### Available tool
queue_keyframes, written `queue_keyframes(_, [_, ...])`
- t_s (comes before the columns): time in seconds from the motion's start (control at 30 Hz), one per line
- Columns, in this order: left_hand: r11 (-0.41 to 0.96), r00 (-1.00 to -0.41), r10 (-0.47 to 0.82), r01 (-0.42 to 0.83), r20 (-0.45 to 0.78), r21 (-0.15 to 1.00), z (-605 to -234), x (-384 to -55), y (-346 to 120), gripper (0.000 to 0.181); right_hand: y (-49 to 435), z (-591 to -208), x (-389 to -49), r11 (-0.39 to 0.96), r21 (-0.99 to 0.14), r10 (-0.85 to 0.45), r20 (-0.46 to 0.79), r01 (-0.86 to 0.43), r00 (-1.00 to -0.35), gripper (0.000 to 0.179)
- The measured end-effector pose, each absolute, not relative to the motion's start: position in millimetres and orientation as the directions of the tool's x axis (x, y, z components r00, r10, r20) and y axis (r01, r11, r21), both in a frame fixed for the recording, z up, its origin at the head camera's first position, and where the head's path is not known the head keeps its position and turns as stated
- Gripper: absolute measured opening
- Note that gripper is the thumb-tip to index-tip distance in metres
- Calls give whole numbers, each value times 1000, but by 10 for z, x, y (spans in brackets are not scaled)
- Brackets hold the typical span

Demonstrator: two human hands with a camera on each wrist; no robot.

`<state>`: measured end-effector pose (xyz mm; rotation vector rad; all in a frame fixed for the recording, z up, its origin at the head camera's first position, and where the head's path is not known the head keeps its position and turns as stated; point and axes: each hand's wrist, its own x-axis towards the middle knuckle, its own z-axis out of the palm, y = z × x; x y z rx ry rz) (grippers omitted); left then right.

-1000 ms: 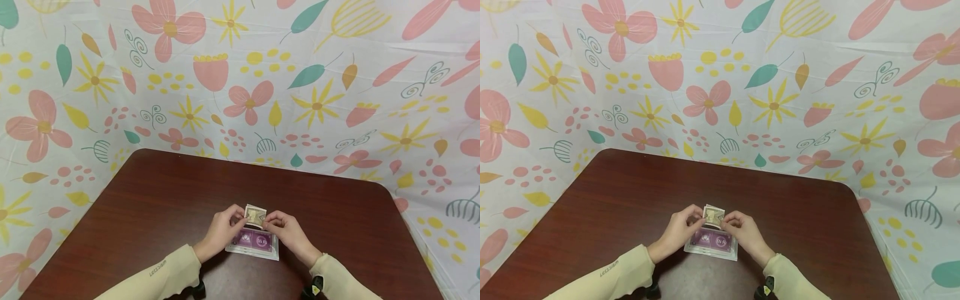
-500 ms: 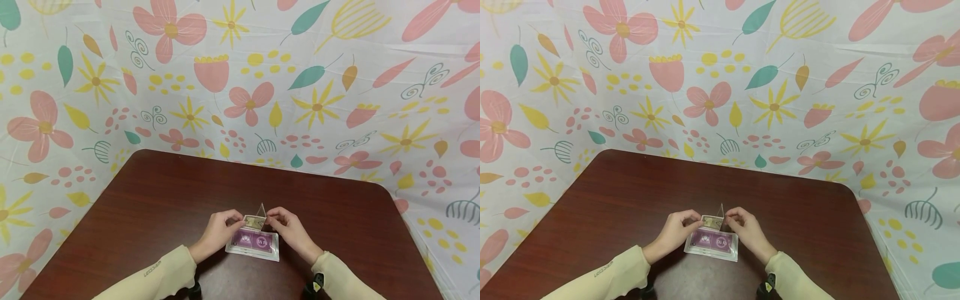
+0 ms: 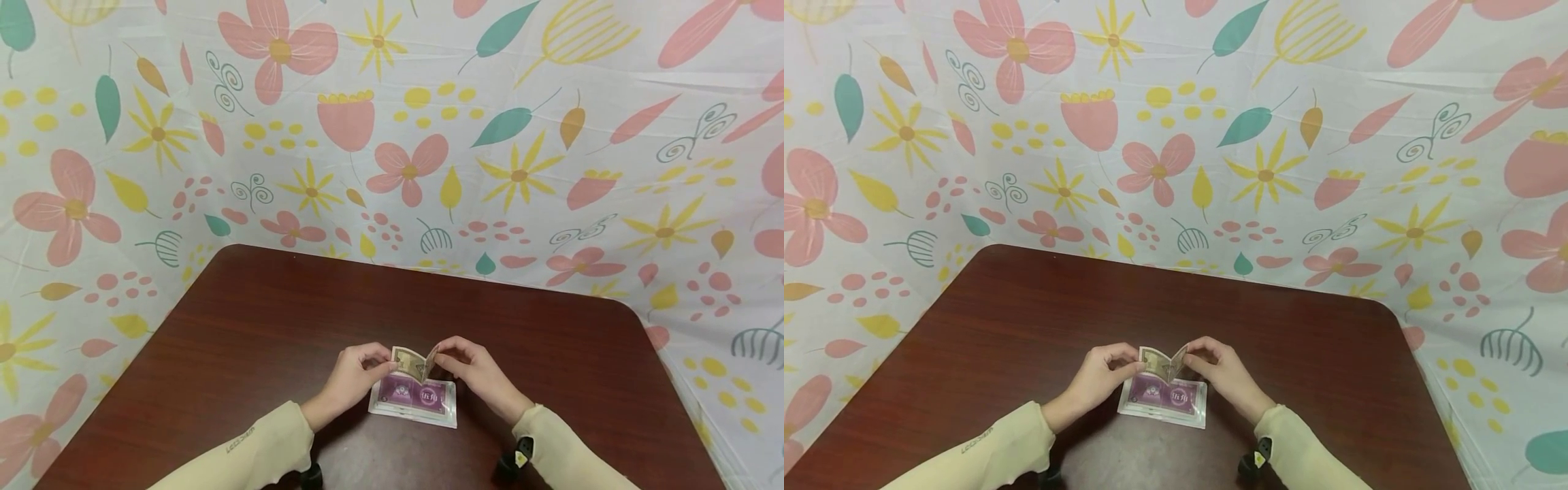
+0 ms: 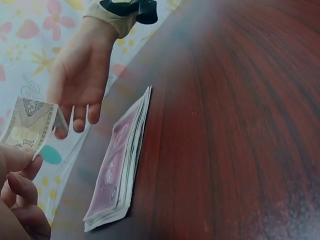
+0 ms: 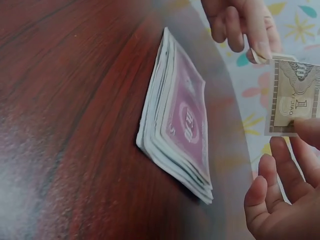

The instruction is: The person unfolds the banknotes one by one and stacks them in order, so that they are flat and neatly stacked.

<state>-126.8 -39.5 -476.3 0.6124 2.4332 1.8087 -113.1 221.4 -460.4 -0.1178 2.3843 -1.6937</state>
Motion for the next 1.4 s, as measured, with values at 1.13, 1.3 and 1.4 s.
queue_keyframes(1.13, [602, -873, 457, 443, 168, 665, -4893, -1119, -506, 21, 2166, -4764, -794, 732, -614, -283, 121, -296, -951, 14])
queue_keyframes(1.3, [642, -854, 486, 492, 184, 588, -4937, -1114, -483, 10, 2130, -4775, -777, 768, -546, -320, 126, -335, -939, 15])
queue_keyframes(1.4, [670, -851, 495, 503, 176, 546, -4956, -1113, -466, 11, 2113, -4790, -767, 779, -520, -335, 131, -352, -933, 14])
